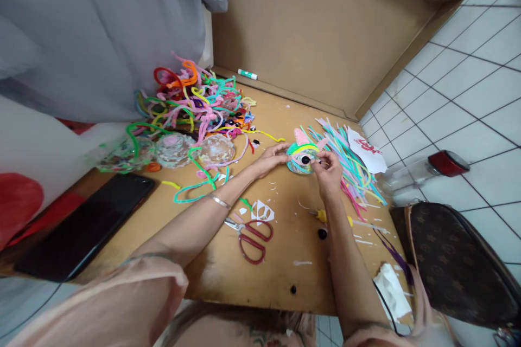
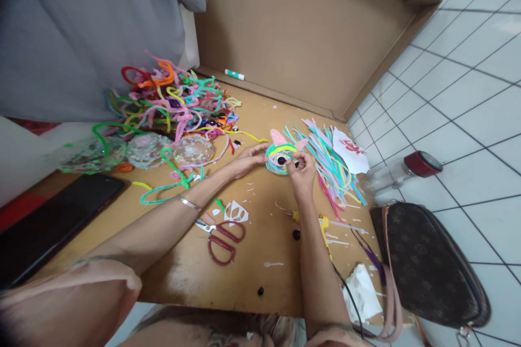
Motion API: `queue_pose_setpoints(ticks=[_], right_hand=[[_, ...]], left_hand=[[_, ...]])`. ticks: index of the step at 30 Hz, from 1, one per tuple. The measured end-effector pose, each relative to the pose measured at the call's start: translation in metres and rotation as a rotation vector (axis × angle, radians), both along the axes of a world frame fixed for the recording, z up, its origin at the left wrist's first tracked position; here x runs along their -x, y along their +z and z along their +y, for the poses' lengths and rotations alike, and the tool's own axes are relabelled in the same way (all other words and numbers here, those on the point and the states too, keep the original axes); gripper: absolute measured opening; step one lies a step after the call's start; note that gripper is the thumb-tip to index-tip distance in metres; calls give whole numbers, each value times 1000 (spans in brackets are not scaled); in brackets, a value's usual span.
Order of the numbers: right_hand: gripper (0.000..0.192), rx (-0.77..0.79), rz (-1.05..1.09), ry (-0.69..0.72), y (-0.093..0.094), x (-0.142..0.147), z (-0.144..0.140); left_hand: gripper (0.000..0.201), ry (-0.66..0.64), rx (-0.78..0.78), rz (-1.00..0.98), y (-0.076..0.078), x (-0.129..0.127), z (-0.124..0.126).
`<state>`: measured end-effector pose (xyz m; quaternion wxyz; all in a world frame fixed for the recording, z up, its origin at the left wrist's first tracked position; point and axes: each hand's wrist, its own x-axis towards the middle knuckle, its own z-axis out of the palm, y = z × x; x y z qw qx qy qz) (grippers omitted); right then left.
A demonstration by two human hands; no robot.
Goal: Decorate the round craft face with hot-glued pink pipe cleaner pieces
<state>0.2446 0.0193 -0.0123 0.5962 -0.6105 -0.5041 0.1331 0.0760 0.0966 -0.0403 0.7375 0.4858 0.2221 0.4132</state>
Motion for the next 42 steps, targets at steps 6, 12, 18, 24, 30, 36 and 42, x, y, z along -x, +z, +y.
queue_pose_setpoints(ticks=[6, 12, 18, 24, 30, 36, 42], right_hand=[[24, 6, 10, 5, -1, -1, 1], [23, -1, 16, 13, 0, 0, 2], [21, -2, 20, 10, 0, 1, 3], [20, 5, -6, 4, 3, 4, 2], [18, 3, -39, -31, 10, 14, -3], [14, -13, -131, -10, 14, 19, -7], [10, -31, -175, 4, 13, 19, -7]], left_hand=[[62, 26, -13, 11, -2, -2, 0], [62, 30, -30, 32, 0, -1, 0], [59, 35, -55, 33, 2, 0, -2], [54, 51, -69, 73, 0, -1, -1], [59, 69, -60, 140, 4, -1, -4], [67, 124, -118, 252, 11, -1, -9], [65, 138, -138, 235, 9, -3, -8]])
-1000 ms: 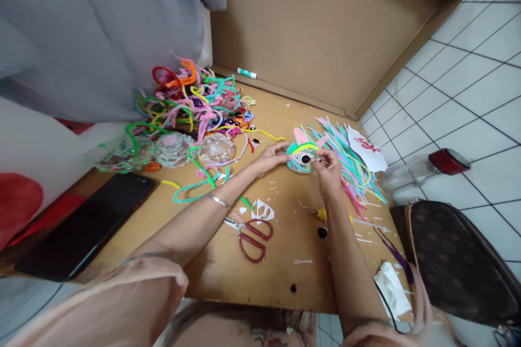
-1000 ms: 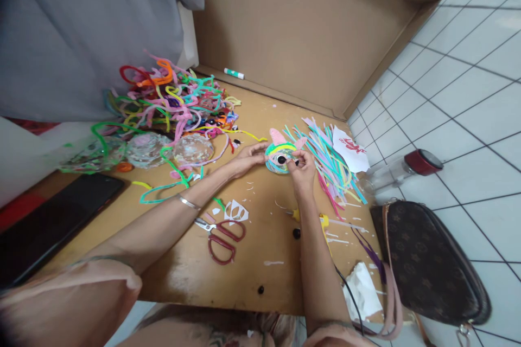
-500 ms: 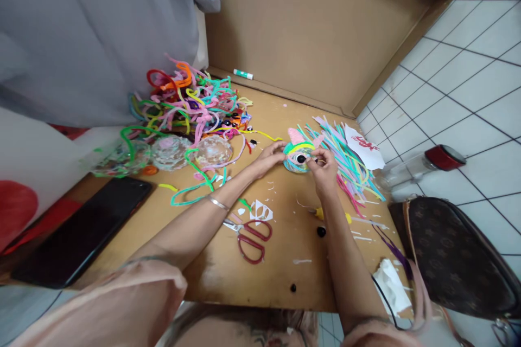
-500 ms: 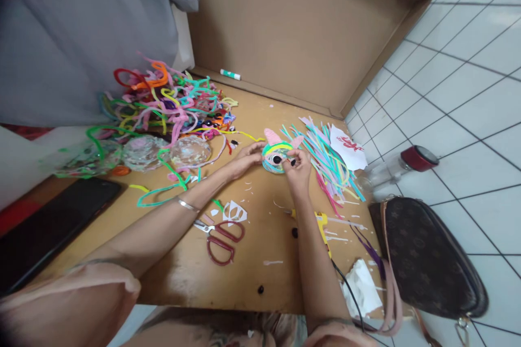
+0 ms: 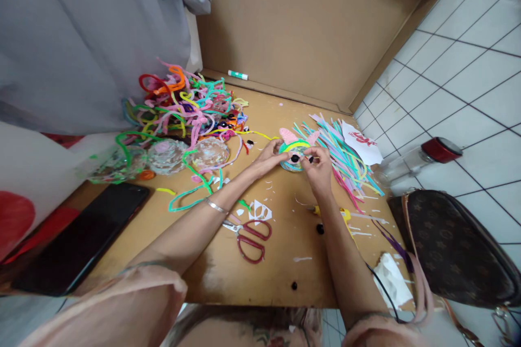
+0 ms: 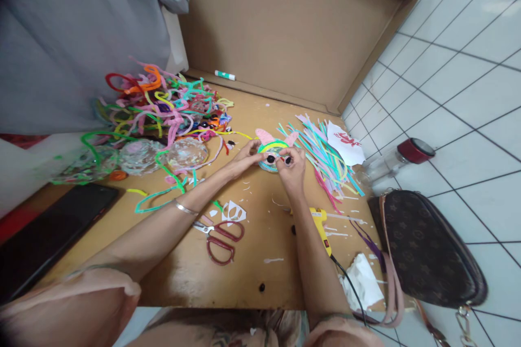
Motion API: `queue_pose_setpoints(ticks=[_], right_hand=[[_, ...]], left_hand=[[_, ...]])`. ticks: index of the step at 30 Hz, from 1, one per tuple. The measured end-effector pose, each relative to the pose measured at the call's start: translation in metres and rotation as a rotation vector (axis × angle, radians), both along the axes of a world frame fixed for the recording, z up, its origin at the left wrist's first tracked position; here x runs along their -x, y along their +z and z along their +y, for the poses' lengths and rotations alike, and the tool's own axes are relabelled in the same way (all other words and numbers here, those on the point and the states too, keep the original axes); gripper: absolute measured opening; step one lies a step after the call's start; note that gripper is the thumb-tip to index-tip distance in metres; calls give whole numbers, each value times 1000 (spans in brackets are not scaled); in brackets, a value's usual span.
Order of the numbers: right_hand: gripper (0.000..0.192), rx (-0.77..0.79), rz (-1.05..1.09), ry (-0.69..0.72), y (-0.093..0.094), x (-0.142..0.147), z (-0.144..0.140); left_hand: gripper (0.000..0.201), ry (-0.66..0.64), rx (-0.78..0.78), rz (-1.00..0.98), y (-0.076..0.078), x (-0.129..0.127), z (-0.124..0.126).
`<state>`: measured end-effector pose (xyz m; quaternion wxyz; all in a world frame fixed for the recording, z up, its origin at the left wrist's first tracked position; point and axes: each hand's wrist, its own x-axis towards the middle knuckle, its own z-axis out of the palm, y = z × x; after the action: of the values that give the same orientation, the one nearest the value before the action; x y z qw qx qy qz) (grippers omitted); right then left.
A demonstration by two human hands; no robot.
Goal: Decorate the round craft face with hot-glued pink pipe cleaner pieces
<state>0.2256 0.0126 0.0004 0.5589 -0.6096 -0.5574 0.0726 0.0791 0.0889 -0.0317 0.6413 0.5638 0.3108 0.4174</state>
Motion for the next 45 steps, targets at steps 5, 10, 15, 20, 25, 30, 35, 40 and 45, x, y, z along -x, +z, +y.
queue_pose_setpoints(ticks=[5, 10, 15, 20, 25, 30, 35, 40, 45], right_hand=[[10, 1, 14, 3, 0, 0, 1], [10, 1, 21, 6, 0, 0, 1], [11, 11, 42, 8, 0, 0, 1], [10, 23, 18, 21, 0, -2, 1], [9, -5, -23, 30, -1, -3, 2], [5, -4, -70, 41, -1, -3, 2], [4, -27, -44, 48, -1, -3, 1], [14, -130, -54, 28, -2, 5, -6], [26, -154, -224, -41, -8, 17, -13]], left_hand=[[67, 18, -13, -7, -1, -1, 1], [64, 39, -71, 54, -3, -2, 4], [58, 57, -135, 104, -2, -3, 5], [54, 61, -156, 126, 2, -3, 4], [55, 85, -152, 214, 5, -2, 2], [62, 102, -130, 215, 2, -2, 3], [66, 107, -104, 176, -1, -3, 3], [64, 84, -32, 115, -3, -3, 3], [60, 101, -20, 93, -5, -5, 4]])
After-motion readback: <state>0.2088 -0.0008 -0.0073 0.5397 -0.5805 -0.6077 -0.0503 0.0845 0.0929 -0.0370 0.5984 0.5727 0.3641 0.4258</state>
